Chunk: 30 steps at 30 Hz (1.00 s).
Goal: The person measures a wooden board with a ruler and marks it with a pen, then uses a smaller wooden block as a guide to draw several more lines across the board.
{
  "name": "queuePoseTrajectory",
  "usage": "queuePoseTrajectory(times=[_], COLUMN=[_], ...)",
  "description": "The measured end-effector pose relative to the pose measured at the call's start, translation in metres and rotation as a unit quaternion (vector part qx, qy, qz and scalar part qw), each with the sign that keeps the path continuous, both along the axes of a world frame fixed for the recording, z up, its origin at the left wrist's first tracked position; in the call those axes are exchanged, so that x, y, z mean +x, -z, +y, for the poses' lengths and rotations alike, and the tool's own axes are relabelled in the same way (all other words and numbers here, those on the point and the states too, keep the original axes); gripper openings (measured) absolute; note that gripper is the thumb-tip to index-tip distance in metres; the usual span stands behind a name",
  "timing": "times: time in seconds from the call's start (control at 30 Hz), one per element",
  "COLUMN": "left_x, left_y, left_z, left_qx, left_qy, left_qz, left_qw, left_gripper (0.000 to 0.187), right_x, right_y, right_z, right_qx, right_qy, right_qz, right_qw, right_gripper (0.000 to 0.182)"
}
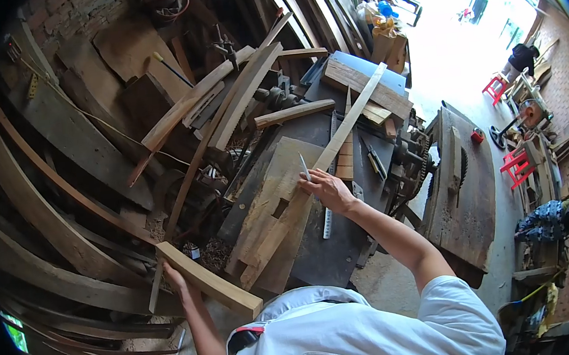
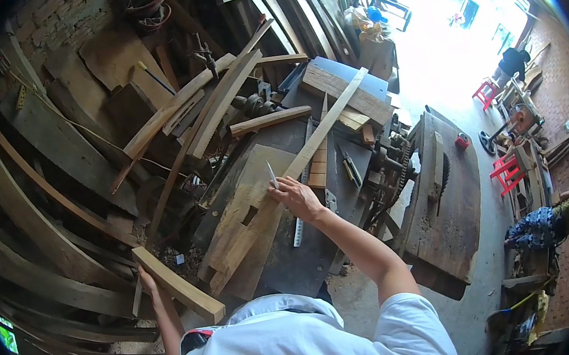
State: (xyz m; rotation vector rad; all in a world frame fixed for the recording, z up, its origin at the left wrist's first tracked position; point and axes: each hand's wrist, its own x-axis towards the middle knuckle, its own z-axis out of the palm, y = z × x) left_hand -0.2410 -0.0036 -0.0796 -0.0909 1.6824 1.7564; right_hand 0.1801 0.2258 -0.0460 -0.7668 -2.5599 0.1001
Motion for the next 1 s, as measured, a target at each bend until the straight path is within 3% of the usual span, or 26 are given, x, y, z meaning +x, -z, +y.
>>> queuePoseTrajectory(times=[0.3, 0.33, 0.4, 0.77, 0.9, 1.0], left_x=[0.004, -0.003, -0.004, 0.005, 0.022, 0.04], left_y=[-0.009, 0.001, 0.008, 0.028, 0.024, 0.007], left_z=[-0.026, -0.031, -0.042, -0.096, -0.112, -0.112], left_qx=[0.029, 0.021, 0.011, 0.043, -0.009, -0.036], left_qy=[-0.008, -0.013, -0.02, -0.097, -0.11, -0.137], left_qz=[-0.026, -0.016, -0.008, -0.022, -0.006, -0.007], left_qw=[0.999, 1.0, 1.0, 0.994, 0.994, 0.99], left_gripper=[0.059, 0.058, 0.058, 0.053, 0.051, 0.053], right_x=[-0.001, -0.001, -0.004, -0.002, -0.001, 0.0], right_y=[-0.003, -0.004, -0.006, -0.004, -0.005, 0.008], right_z=[0.004, 0.003, 0.0, 0.002, 0.001, 0.009], right_qx=[-0.01, -0.043, -0.047, -0.034, -0.031, -0.001], right_qy=[-0.013, 0.001, 0.018, 0.015, -0.004, -0.019], right_qz=[0.042, 0.011, 0.016, -0.008, -0.007, 0.01], right_qw=[0.999, 0.999, 0.999, 0.999, 0.999, 1.0], right_gripper=[0.027, 0.048, 0.031, 0.035, 0.036, 0.051])
